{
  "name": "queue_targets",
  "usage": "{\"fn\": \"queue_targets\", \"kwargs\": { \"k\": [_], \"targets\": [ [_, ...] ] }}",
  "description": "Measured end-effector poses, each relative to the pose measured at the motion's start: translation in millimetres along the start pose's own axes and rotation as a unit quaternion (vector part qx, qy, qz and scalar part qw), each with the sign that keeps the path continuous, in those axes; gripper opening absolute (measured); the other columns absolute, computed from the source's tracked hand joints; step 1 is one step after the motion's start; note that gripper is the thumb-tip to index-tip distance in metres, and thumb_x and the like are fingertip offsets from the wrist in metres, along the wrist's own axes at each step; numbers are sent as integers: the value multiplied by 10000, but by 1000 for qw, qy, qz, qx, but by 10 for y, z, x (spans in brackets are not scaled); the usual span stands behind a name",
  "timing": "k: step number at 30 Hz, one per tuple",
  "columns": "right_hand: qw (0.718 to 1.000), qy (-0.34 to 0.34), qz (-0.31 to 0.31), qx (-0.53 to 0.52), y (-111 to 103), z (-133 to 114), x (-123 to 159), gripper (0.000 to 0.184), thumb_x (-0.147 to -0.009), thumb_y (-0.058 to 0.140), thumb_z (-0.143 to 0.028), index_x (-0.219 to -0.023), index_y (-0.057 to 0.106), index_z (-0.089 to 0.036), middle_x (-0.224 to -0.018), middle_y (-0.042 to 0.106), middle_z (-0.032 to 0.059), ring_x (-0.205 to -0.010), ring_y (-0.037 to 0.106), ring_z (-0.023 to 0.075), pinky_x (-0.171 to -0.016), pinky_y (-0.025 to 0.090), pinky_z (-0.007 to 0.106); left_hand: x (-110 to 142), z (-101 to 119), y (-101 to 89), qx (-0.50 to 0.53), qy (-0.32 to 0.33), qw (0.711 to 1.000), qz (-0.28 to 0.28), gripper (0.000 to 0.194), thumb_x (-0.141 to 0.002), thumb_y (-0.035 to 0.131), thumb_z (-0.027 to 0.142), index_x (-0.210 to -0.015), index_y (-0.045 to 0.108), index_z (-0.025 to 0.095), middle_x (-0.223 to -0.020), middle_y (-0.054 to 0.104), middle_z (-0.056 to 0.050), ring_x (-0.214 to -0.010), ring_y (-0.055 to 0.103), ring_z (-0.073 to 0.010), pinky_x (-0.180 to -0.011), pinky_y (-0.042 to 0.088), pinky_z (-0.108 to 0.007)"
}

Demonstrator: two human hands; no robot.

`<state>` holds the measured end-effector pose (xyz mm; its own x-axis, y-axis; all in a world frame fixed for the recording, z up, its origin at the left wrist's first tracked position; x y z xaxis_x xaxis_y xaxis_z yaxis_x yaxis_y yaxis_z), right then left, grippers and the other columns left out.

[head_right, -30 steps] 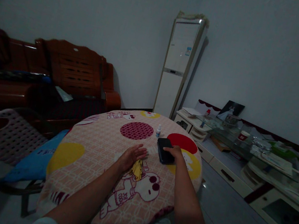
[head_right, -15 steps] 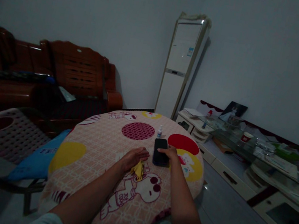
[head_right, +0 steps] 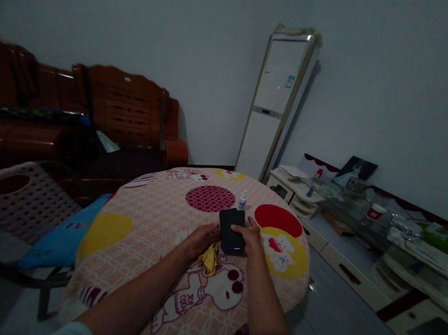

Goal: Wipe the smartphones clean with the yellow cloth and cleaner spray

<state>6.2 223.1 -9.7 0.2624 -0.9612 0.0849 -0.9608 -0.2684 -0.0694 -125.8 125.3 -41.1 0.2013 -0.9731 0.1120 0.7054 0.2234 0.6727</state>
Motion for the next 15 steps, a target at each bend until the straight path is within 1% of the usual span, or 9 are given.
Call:
{"fn": "queue_targets", "kwargs": {
  "k": [2, 4, 6, 7, 9, 10, 11, 13, 15],
  "targets": [
    [1000, -5, -15, 4, 115, -40, 58, 951, -560, 846, -232, -1397, 401, -147, -1165, 663, 122, -900, 692, 223, -697, 582, 278, 15, 33, 47, 12, 5, 1000, -7, 250, -760, 708, 283, -940, 675, 113, -904, 712, -117, -874, 670, -216, -853, 484, -326],
    [999, -7, -41, 4, 303, -86, 129, 975, -560, 843, -222, -1412, 376, -144, -1138, 674, 117, -883, 693, 222, -708, 576, 290, 46, 83, 86, 39, 6, 999, -13, 333, -778, 690, 302, -1062, 659, 130, -989, 710, -119, -921, 668, -234, -861, 498, -346],
    [998, -28, -56, 29, 514, -176, 209, 958, -578, 833, -233, -1412, 371, -140, -1143, 670, 113, -927, 679, 223, -757, 560, 300, 87, 151, 47, 60, 3, 998, 9, 402, -800, 664, 332, -1151, 628, 140, -1007, 710, -117, -918, 674, -243, -848, 515, -358],
    [994, -63, -71, 53, 644, -266, 257, 884, -610, 814, -252, -1390, 408, -157, -1167, 661, 100, -972, 663, 218, -800, 545, 298, 110, 172, 2, 63, -9, 998, 27, 423, -812, 646, 363, -1167, 620, 134, -989, 713, -122, -899, 680, -247, -829, 526, -362],
    [973, -146, -104, 145, 918, -453, 368, 662, -700, 750, -304, -1307, 513, -189, -1194, 649, 83, -1065, 621, 218, -901, 492, 310, 161, 174, -105, 61, -58, 995, 59, 485, -839, 575, 481, -1148, 626, 110, -926, 717, -138, -842, 691, -262, -764, 549, -373],
    [959, -173, -108, 199, 1030, -516, 413, 569, -745, 710, -331, -1273, 547, -194, -1199, 645, 87, -1101, 598, 223, -945, 460, 325, 186, 168, -165, 53, -83, 992, 74, 523, -839, 549, 529, -1129, 633, 102, -893, 718, -142, -811, 695, -267, -731, 556, -377],
    [944, -194, -117, 239, 1133, -567, 451, 517, -791, 662, -353, -1271, 549, -195, -1213, 636, 97, -1129, 581, 228, -972, 435, 336, 202, 190, -219, 46, -90, 991, 83, 529, -843, 535, 540, -1122, 636, 102, -875, 718, -141, -791, 697, -265, -713, 561, -372],
    [928, -211, -118, 285, 1256, -632, 481, 502, -835, 606, -384, -1289, 536, -182, -1268, 598, 127, -1179, 546, 245, -1009, 400, 364, 205, 269, -315, 34, -70, 992, 97, 492, -848, 545, 514, -1116, 637, 111, -858, 719, -130, -760, 700, -247, -694, 565, -350],
    [921, -221, -120, 296, 1307, -677, 479, 505, -860, 566, -402, -1306, 525, -170, -1307, 567, 140, -1218, 516, 253, -1040, 371, 380, 189, 349, -383, 22, -34, 994, 104, 462, -833, 590, 481, -1124, 631, 123, -859, 720, -121, -740, 701, -234, -690, 568, -337]
  ]
}}
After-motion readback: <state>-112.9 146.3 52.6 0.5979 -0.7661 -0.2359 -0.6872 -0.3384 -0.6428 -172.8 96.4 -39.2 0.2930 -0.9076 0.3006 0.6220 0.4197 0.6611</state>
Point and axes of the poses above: each hand's wrist, its own x-axis away from the middle knuckle, its own y-axis out of the palm, z = x × y, the point moved 9 cm from there along -x, towards the middle knuckle
